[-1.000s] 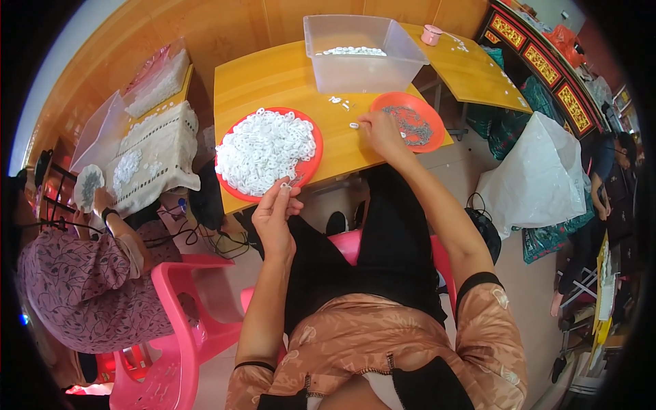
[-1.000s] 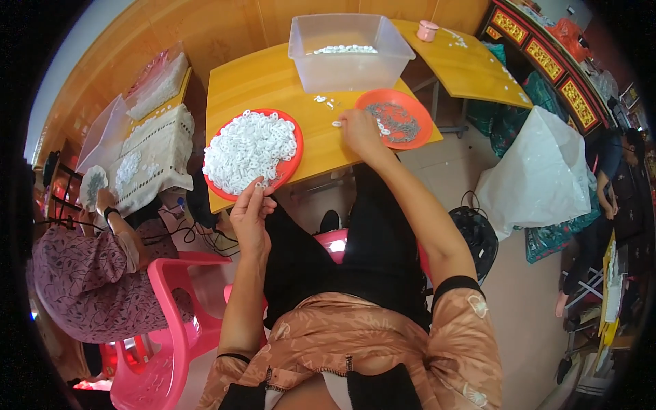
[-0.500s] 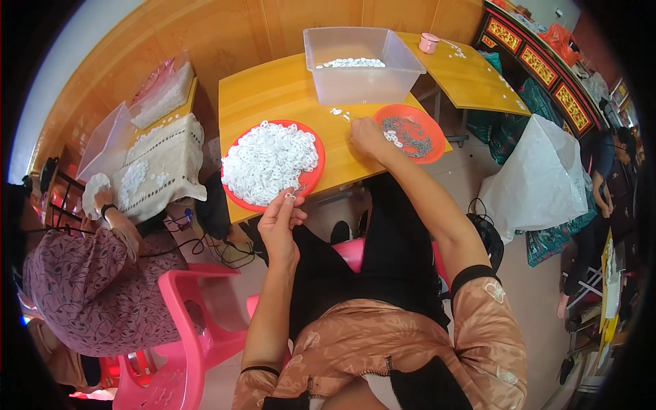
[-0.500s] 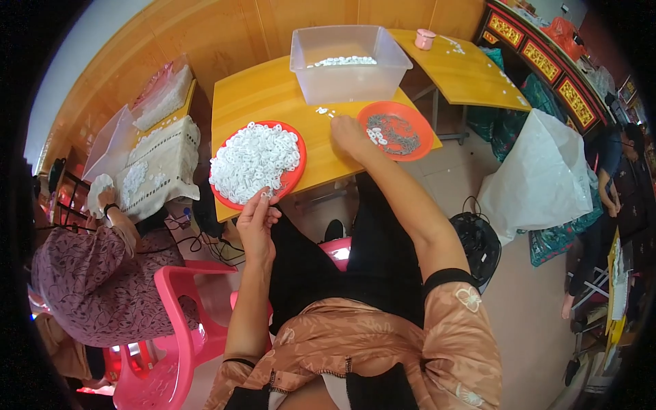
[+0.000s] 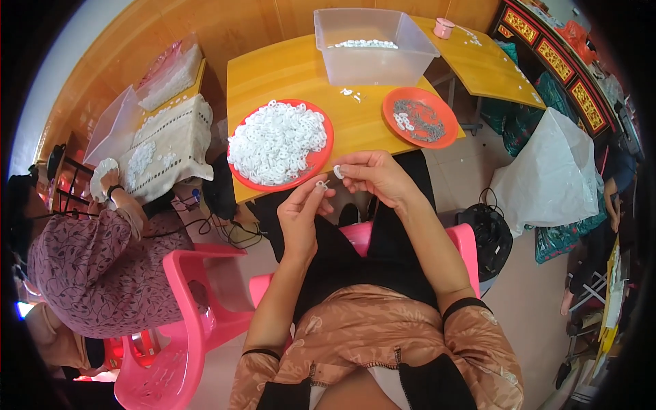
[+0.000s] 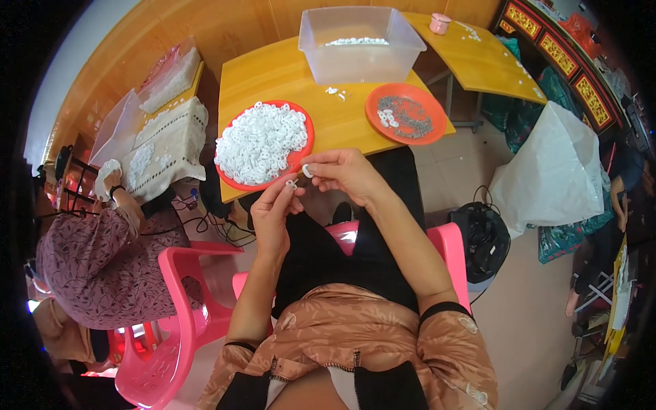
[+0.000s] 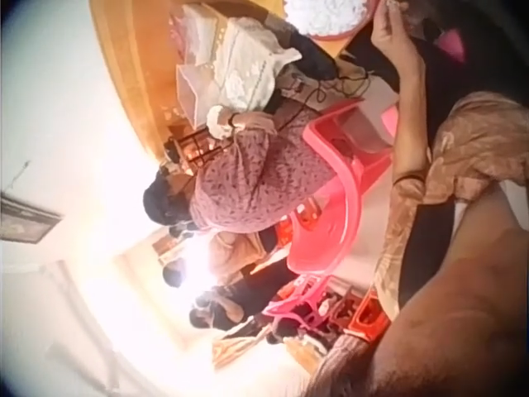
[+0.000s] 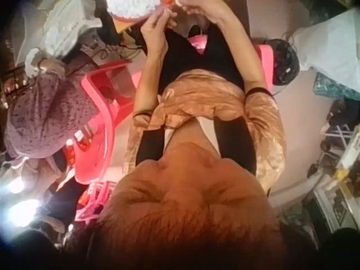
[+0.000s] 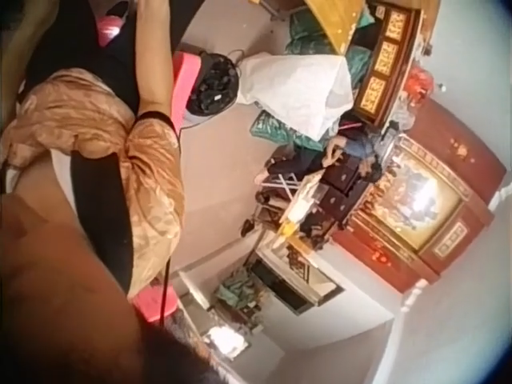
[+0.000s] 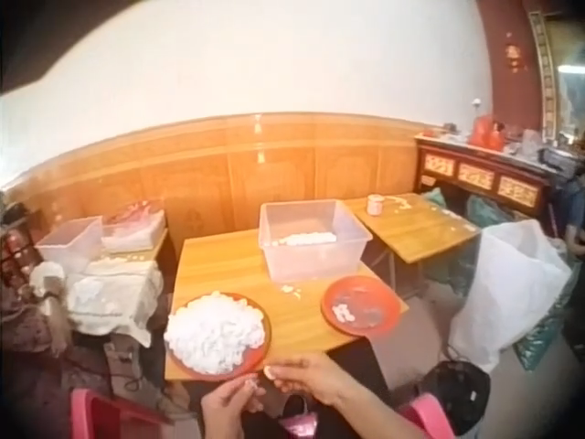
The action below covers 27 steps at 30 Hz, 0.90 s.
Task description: Manually assembling small white plastic parts on a workbench.
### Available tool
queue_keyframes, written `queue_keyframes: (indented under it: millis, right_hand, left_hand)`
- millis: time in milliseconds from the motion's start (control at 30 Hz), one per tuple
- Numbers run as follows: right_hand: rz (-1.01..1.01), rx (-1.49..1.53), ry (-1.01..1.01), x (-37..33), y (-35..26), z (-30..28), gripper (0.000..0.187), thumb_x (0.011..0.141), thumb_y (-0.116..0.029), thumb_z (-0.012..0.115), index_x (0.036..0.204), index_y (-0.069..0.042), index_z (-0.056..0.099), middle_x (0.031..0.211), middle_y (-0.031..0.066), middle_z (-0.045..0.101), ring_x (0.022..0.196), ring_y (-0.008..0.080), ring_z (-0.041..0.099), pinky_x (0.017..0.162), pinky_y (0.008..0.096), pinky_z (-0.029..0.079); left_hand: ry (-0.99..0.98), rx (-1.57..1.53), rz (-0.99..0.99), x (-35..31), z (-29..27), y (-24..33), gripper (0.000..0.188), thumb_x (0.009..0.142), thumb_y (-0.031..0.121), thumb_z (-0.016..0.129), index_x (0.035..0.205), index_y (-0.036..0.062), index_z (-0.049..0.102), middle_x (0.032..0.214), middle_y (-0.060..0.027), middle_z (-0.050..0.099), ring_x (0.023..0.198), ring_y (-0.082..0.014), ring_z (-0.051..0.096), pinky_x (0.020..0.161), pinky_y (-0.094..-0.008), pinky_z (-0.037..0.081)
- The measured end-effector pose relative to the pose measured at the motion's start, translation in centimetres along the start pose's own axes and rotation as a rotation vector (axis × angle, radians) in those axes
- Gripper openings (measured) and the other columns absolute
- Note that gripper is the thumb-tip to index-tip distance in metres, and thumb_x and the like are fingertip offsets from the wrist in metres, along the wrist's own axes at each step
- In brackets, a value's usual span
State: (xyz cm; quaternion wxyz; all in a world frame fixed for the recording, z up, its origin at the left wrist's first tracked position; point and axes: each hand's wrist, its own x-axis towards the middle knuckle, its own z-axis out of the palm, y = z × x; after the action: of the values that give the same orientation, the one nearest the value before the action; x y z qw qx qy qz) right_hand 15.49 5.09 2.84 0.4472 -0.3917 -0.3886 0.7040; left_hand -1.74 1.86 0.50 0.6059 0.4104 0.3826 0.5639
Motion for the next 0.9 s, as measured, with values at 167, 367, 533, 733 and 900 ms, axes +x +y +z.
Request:
queue_keyframes:
  millis: [167,367,533,733,900]
  right_hand:
    - [-0.046,-0.016,0.0,-1.1,0.6,0.8,0.021,0.083,-0.008,0.063,0.101,0.002,0.062,0.082,0.0041,0.064,0.066,0.0079,0.059,0.061,0.0195,0.05]
    - [-0.065,0.011,0.025,-1.5,0.7,1.4,0.021,0.083,-0.007,0.063,0.101,0.003,0.062,0.083,0.0048,0.064,0.067,0.0078,0.059,0.062,0.0195,0.05]
    - [-0.08,0.043,0.027,-1.6,0.9,1.4,0.021,0.083,-0.007,0.063,0.101,0.003,0.062,0.083,0.0049,0.064,0.067,0.008,0.058,0.064,0.0201,0.05]
    - [-0.152,-0.063,0.066,-1.9,0.5,2.0,0.021,0.083,-0.006,0.062,0.101,0.004,0.062,0.083,0.0057,0.064,0.066,0.0079,0.058,0.064,0.0194,0.049]
    - [-0.285,-0.208,0.095,-2.1,0.8,2.7,0.02,0.084,-0.004,0.06,0.101,0.006,0.062,0.085,0.0069,0.065,0.073,0.0084,0.061,0.066,0.0202,0.05]
  left_hand:
    - [-0.033,0.001,0.013,-0.2,0.4,0.0,0.024,0.087,0.008,0.056,0.108,-0.0017,0.061,0.082,-0.0062,0.065,0.061,-0.0066,0.053,0.057,-0.0183,0.041]
    - [-0.033,0.039,0.032,-0.5,0.6,0.3,0.022,0.087,0.007,0.055,0.107,-0.0023,0.061,0.08,-0.0051,0.064,0.061,-0.0064,0.053,0.057,-0.0179,0.041]
    - [-0.031,0.051,0.031,-0.6,0.4,0.4,0.022,0.087,0.006,0.055,0.106,-0.002,0.062,0.08,-0.0048,0.064,0.061,-0.0065,0.053,0.056,-0.0178,0.041]
    - [-0.036,0.042,0.036,-0.4,0.5,0.4,0.021,0.087,0.006,0.055,0.106,-0.0021,0.062,0.08,-0.0047,0.064,0.061,-0.0062,0.054,0.056,-0.0175,0.042]
    - [-0.02,0.139,0.094,-0.6,0.6,0.3,0.021,0.088,0.005,0.055,0.106,-0.0029,0.061,0.081,-0.0047,0.064,0.063,-0.0061,0.055,0.058,-0.0171,0.043]
